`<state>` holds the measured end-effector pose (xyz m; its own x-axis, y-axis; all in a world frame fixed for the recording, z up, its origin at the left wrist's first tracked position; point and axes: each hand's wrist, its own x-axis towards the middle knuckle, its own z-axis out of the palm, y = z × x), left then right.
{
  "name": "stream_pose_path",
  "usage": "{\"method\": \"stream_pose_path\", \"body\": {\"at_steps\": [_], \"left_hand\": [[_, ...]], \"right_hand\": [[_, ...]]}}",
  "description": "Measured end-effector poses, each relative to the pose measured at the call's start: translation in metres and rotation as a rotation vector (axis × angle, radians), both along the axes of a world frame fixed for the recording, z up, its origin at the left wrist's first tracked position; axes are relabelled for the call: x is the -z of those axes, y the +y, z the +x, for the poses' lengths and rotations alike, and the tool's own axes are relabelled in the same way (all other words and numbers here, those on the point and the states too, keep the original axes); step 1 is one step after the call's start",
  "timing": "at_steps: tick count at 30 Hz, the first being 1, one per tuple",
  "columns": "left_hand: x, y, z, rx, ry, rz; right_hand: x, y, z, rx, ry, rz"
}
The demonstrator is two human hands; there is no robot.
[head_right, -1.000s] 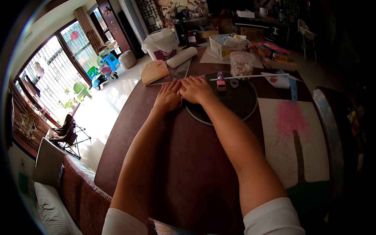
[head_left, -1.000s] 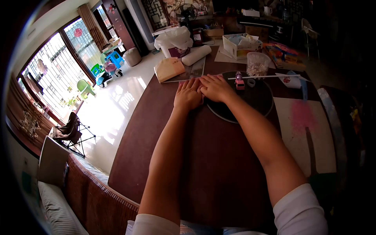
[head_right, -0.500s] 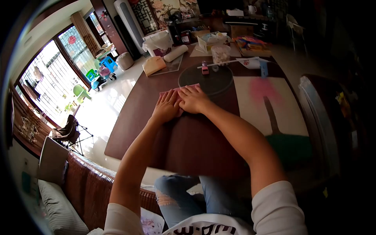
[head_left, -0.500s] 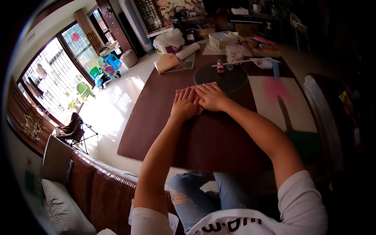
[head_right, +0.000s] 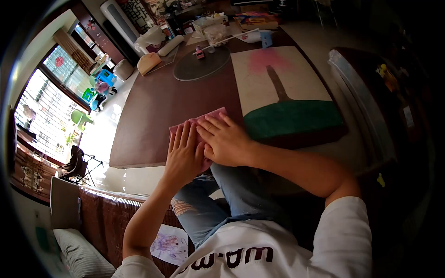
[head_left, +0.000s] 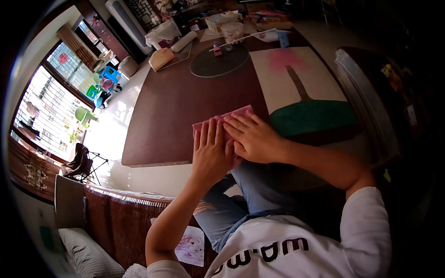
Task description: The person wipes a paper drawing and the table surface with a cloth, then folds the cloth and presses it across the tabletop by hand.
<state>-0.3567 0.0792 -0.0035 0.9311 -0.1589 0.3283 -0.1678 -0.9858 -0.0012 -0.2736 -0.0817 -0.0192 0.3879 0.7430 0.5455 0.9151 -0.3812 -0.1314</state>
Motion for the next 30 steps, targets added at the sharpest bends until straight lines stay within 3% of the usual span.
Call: {"method": "stream_pose_path", "body": {"at_steps": [4,5,14,21,30], "left_hand": [[0.000,-0.044,0.018,0.056,-0.026,0.030],[-0.001,-0.060,0.023,0.076,-0.048,-0.129],[0.009,-0.191,0.086,0.326,-0.148,-0.253],[0.011,-0.162,0.079,0.408,-0.195,-0.325],[-0.002,-0.010,0.034,0.193,-0.097,-0.173]], "right_hand": [[-0.010,-0.048,0.001,0.075,0.007,-0.074],[-0.015,-0.064,0.002,0.114,0.011,-0.113],[-0.043,-0.188,0.001,0.483,0.275,-0.224],[-0.034,-0.163,-0.004,0.508,0.242,-0.247],[-0.022,-0.011,-0.002,0.169,0.063,-0.113]]}}
